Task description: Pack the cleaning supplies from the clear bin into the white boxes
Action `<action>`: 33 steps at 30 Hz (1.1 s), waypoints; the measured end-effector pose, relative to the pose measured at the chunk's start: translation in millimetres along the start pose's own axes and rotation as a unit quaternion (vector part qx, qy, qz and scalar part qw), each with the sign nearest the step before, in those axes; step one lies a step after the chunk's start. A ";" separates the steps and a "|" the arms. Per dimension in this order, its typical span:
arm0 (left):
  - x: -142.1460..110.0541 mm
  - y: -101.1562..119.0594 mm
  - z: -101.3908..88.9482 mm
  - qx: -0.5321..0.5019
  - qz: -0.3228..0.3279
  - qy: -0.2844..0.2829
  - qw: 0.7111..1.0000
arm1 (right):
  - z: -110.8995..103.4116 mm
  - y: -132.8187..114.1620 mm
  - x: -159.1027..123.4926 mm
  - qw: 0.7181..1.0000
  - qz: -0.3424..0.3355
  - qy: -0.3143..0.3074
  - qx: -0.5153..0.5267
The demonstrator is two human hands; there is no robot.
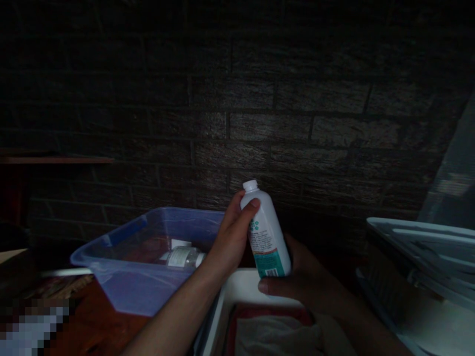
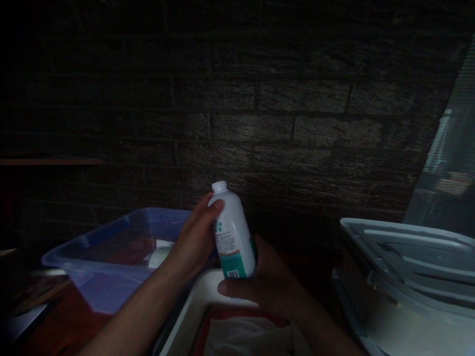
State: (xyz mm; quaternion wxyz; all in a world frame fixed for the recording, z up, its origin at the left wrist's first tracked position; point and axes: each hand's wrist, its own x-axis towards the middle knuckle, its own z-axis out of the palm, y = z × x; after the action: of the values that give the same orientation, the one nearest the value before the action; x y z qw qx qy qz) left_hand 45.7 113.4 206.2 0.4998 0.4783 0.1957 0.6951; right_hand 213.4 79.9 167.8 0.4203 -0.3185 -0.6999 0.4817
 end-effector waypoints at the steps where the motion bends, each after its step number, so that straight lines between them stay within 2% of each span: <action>1: -0.7 -1.3 0.0 0.006 -0.004 -0.001 1.000 | 0.6 0.7 0.7 1.000 -0.006 -0.007 0.004; 4: -2.4 -2.9 0.0 0.011 -0.009 -0.006 1.000 | 0.7 4.1 3.5 0.998 -0.040 -0.042 0.036; 9: -0.8 2.3 0.4 -0.015 0.000 0.003 1.000 | -5.4 8.1 5.7 0.990 -0.056 -0.097 0.086; 13: 1.1 6.2 0.8 -0.044 0.005 0.016 0.999 | -7.9 7.0 4.0 0.990 -0.043 -0.089 0.097; 22: -0.1 3.5 -1.3 -0.022 0.005 0.003 1.000 | -3.1 3.4 2.9 0.989 -0.036 -0.073 0.121; 29: -1.7 9.5 0.9 -0.035 -0.020 -0.022 0.999 | -2.4 -5.9 1.7 0.989 -0.027 -0.087 0.119; 33: -4.5 15.4 2.9 -0.058 -0.017 -0.019 0.998 | -4.2 -6.4 -0.5 0.987 0.007 -0.101 0.128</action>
State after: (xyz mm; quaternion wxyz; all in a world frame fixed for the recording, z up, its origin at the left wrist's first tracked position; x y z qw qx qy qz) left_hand 40.6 102.3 216.9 0.5418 0.4587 0.1537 0.6874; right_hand 217.1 79.0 174.4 0.3814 -0.2171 -0.6687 0.6002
